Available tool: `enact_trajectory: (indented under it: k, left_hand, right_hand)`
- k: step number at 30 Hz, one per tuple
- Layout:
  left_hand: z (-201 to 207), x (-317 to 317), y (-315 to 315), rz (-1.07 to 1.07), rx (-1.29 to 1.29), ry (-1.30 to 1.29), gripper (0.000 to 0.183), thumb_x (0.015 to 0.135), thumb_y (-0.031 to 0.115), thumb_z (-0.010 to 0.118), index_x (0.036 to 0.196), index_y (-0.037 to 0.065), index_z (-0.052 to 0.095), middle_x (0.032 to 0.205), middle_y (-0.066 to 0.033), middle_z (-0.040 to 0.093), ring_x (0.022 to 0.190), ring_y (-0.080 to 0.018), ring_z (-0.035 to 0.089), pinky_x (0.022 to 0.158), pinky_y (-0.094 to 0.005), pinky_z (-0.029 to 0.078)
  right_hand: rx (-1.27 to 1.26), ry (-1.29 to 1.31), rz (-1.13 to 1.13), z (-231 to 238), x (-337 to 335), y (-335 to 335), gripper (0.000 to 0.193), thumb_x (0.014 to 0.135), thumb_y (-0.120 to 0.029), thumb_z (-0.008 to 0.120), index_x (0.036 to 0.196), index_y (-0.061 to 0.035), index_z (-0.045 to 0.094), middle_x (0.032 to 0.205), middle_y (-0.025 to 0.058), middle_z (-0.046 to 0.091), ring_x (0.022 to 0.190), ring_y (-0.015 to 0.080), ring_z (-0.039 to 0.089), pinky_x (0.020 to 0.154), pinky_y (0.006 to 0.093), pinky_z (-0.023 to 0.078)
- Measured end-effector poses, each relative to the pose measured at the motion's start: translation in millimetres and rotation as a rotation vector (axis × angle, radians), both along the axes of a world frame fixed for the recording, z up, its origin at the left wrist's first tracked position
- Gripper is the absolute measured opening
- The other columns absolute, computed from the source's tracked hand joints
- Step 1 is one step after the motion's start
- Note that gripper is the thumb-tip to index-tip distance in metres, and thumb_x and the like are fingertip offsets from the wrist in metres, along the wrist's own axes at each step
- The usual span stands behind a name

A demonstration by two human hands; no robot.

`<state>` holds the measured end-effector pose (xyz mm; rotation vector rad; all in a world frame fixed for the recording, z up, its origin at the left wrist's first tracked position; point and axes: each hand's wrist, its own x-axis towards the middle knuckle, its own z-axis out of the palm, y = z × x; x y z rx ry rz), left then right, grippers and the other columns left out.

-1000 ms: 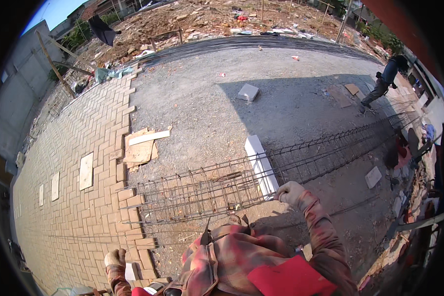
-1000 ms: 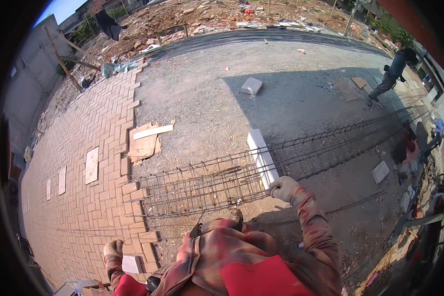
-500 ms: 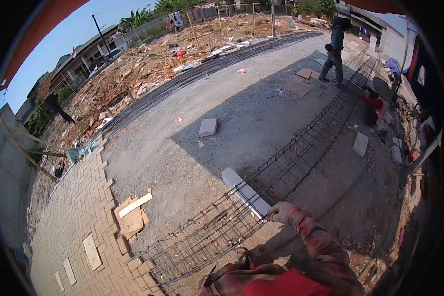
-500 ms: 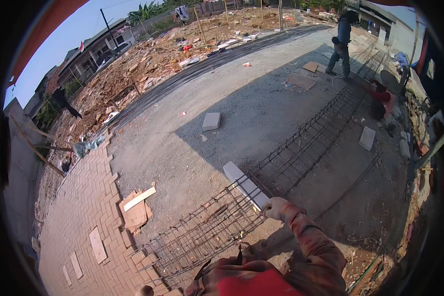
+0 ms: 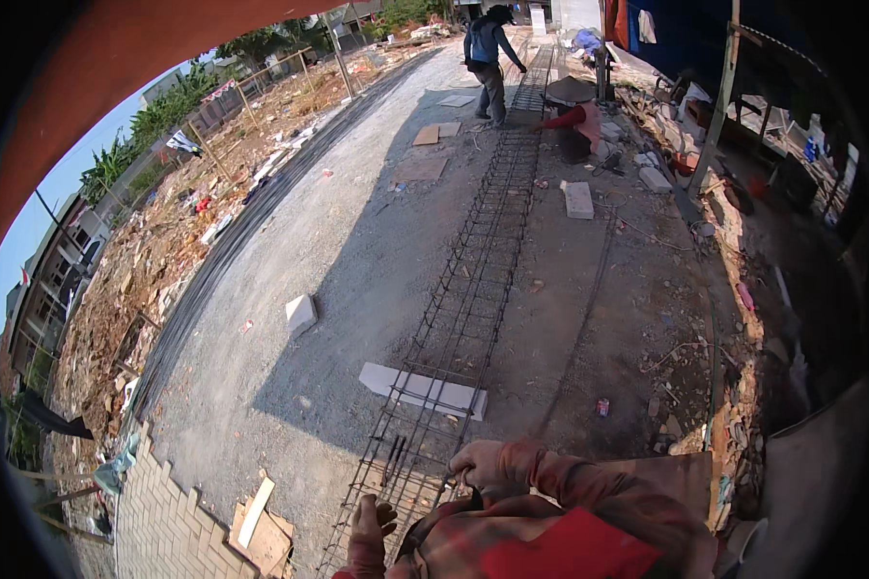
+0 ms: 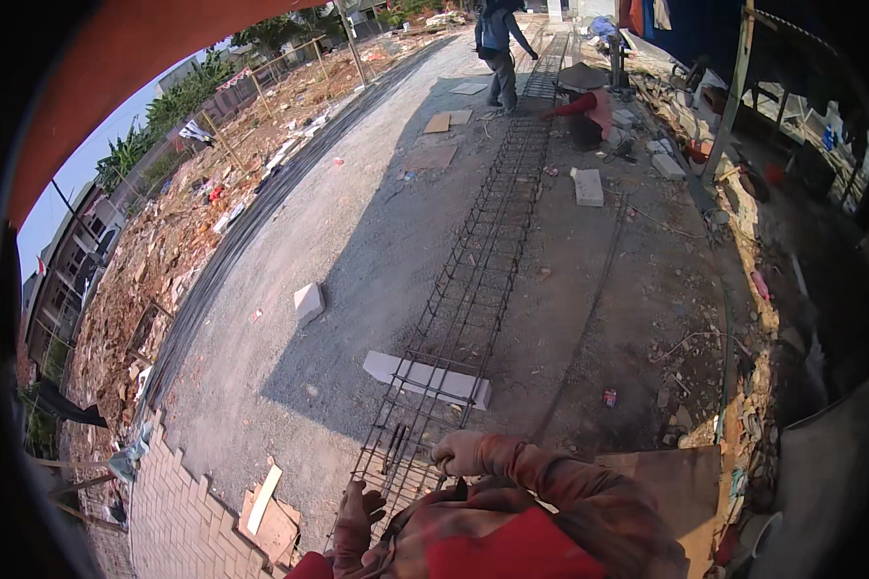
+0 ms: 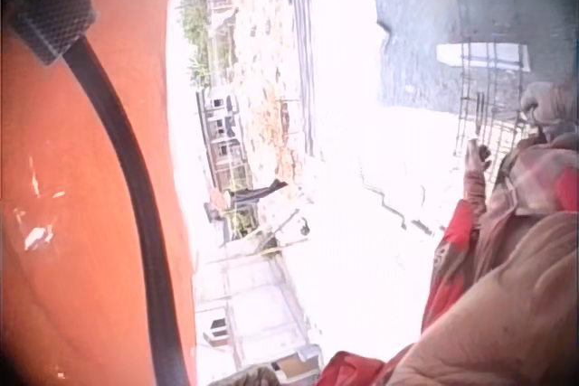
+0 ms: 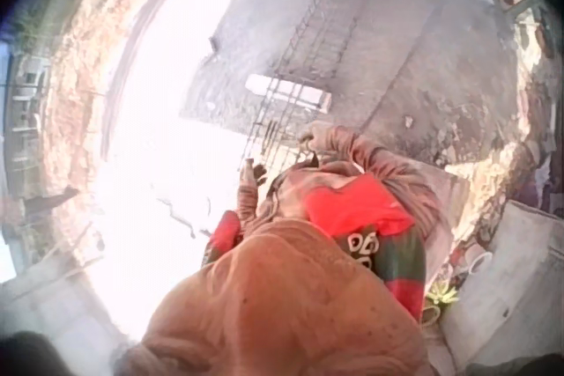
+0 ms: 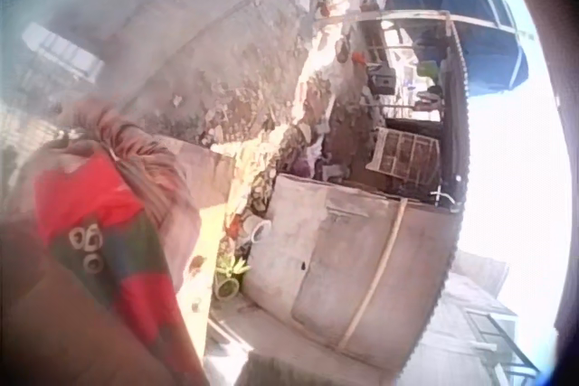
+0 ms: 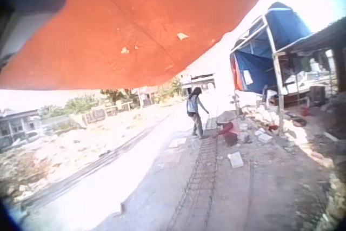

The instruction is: The person assembles a metal rebar cage for construction by using pliers to twist and secure thin wires around the intersections of the rebar rods.

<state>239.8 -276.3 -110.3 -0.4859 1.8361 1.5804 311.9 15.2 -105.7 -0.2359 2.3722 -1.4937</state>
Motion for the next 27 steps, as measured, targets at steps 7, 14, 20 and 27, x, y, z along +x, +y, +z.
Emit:
enact_trajectory:
  k: [7, 14, 20, 27]
  left_hand:
    - [-7.5, -57.2, -12.0, 0.572, 0.692, -0.109, 0.018, 0.091, 0.017, 0.05, 0.075, 0.01, 0.048, 0.063, 0.0045, 0.041, 0.05, -0.005, 0.039, 0.044, -0.0194, 0.04]
    - [-80.2, -93.2, -215.8, 0.756, 0.531, 0.133, 0.015, 0.087, 0.024, 0.053, 0.087, 0.009, 0.054, 0.065, 0.0035, 0.047, 0.051, -0.0088, 0.044, 0.046, -0.0234, 0.039]
    - [-59.6, 33.7, -136.7, 0.078, 0.215, -0.154, 0.018, 0.087, 0.025, 0.055, 0.094, 0.009, 0.053, 0.075, 0.0001, 0.048, 0.063, -0.0116, 0.044, 0.055, -0.0269, 0.038]
    - [-55.7, 71.6, -133.5, -0.126, 0.199, -0.159, 0.025, 0.087, 0.027, 0.056, 0.103, 0.009, 0.052, 0.087, -0.0039, 0.049, 0.076, -0.0149, 0.045, 0.067, -0.031, 0.038]
  right_hand:
    - [0.043, -0.005, 0.115, 4.1, 18.3, -69.3, 0.021, 0.072, -0.011, 0.052, 0.09, -0.0017, 0.06, 0.075, 0.0165, 0.06, 0.071, 0.0247, 0.057, 0.066, 0.037, 0.044]
    - [0.114, -0.155, -0.019, -0.1, 43.9, -70.9, 0.022, 0.072, -0.011, 0.051, 0.089, -0.0029, 0.062, 0.077, 0.0167, 0.062, 0.073, 0.0268, 0.06, 0.067, 0.0381, 0.045]
    - [0.251, -0.184, -0.039, 29.2, 48.4, -74.1, 0.027, 0.07, -0.013, 0.055, 0.095, -0.0078, 0.065, 0.088, 0.0138, 0.066, 0.084, 0.0301, 0.062, 0.071, 0.039, 0.047]
    - [0.27, -0.015, -0.006, 24.8, 29.7, -109.9, 0.026, 0.07, -0.015, 0.054, 0.093, -0.0061, 0.062, 0.084, 0.0165, 0.063, 0.083, 0.0352, 0.06, 0.07, 0.0426, 0.045]
